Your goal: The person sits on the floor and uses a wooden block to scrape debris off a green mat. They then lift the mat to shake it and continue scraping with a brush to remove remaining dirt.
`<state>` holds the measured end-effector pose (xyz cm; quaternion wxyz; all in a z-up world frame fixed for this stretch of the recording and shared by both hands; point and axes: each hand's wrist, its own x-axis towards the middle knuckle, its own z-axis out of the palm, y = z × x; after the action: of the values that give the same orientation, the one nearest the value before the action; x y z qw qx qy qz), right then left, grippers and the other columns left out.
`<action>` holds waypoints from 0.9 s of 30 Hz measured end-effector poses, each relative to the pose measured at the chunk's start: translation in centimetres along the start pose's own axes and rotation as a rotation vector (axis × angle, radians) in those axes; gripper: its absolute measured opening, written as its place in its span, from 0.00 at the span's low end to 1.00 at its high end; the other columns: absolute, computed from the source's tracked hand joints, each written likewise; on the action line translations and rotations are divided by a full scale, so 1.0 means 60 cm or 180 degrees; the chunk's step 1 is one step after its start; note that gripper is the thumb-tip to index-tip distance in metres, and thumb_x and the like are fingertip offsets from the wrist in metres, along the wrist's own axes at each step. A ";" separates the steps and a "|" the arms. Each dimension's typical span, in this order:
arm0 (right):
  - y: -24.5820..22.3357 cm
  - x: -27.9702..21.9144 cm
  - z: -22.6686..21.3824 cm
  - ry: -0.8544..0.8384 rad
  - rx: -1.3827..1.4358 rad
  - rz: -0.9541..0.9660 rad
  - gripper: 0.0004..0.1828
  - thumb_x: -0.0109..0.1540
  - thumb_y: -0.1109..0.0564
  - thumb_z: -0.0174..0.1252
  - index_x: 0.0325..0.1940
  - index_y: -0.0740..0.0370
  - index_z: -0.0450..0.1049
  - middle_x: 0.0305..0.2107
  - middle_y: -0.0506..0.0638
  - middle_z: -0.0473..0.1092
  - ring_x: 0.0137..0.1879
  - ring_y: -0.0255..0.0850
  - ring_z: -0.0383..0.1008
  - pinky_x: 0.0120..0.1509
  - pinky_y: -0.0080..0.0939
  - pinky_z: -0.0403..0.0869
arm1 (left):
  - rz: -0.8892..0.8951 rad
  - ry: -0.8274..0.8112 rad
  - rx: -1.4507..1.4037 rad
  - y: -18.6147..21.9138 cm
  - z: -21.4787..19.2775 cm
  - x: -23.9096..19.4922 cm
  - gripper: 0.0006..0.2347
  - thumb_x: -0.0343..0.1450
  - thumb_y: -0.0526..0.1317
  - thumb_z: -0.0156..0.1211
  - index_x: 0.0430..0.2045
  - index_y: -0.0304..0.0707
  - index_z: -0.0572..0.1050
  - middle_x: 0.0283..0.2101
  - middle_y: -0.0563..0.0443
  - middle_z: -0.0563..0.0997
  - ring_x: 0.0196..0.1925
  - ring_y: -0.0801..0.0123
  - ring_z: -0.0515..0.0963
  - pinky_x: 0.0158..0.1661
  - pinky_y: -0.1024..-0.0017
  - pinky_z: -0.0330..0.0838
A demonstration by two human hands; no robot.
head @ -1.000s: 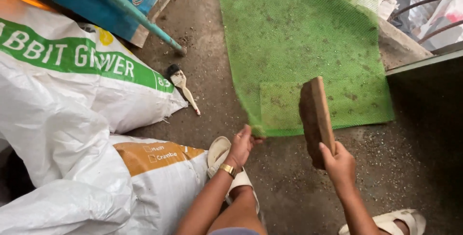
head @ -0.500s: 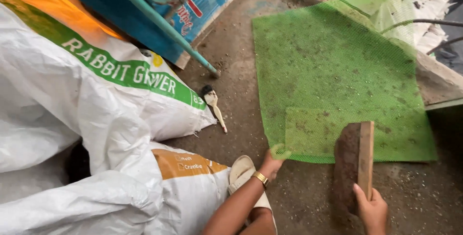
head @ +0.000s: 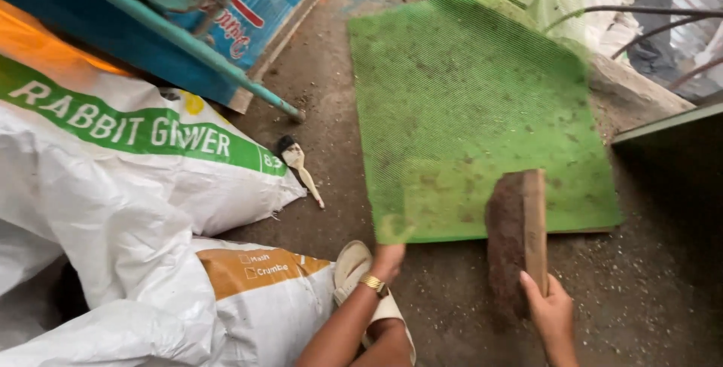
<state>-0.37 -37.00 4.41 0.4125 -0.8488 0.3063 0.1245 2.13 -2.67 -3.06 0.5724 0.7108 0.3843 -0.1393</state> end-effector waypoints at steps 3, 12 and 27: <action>-0.053 -0.023 -0.009 -0.0357 -0.0373 0.0016 0.22 0.65 0.47 0.59 0.54 0.67 0.79 0.25 0.55 0.73 0.27 0.43 0.67 0.24 0.41 0.64 | 0.0119 0.0249 0.0213 -0.026 -0.049 0.008 0.21 0.69 0.32 0.49 0.54 0.57 0.78 0.57 0.46 0.71 0.56 0.57 0.75 0.55 0.68 0.70; -0.106 -0.062 -0.006 -0.0240 -0.1103 -0.0104 0.19 0.67 0.42 0.56 0.42 0.60 0.79 0.18 0.50 0.70 0.22 0.40 0.66 0.23 0.39 0.60 | -0.0845 0.0729 -0.2113 0.084 -0.130 -0.032 0.17 0.70 0.41 0.54 0.50 0.31 0.78 0.44 0.45 0.79 0.36 0.66 0.74 0.30 0.73 0.69; -0.101 -0.117 0.154 -0.0422 -0.2402 -0.2943 0.12 0.67 0.50 0.57 0.30 0.51 0.67 0.19 0.41 0.69 0.20 0.34 0.66 0.28 0.39 0.70 | 0.1287 0.0606 0.0628 -0.047 -0.035 -0.003 0.14 0.64 0.34 0.67 0.13 0.41 0.65 0.15 0.49 0.74 0.21 0.72 0.67 0.27 0.61 0.60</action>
<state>-1.68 -24.02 5.65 0.1123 -0.9723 -0.1864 0.0850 -0.48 -0.65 -4.31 0.4776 0.8357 0.2709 0.0089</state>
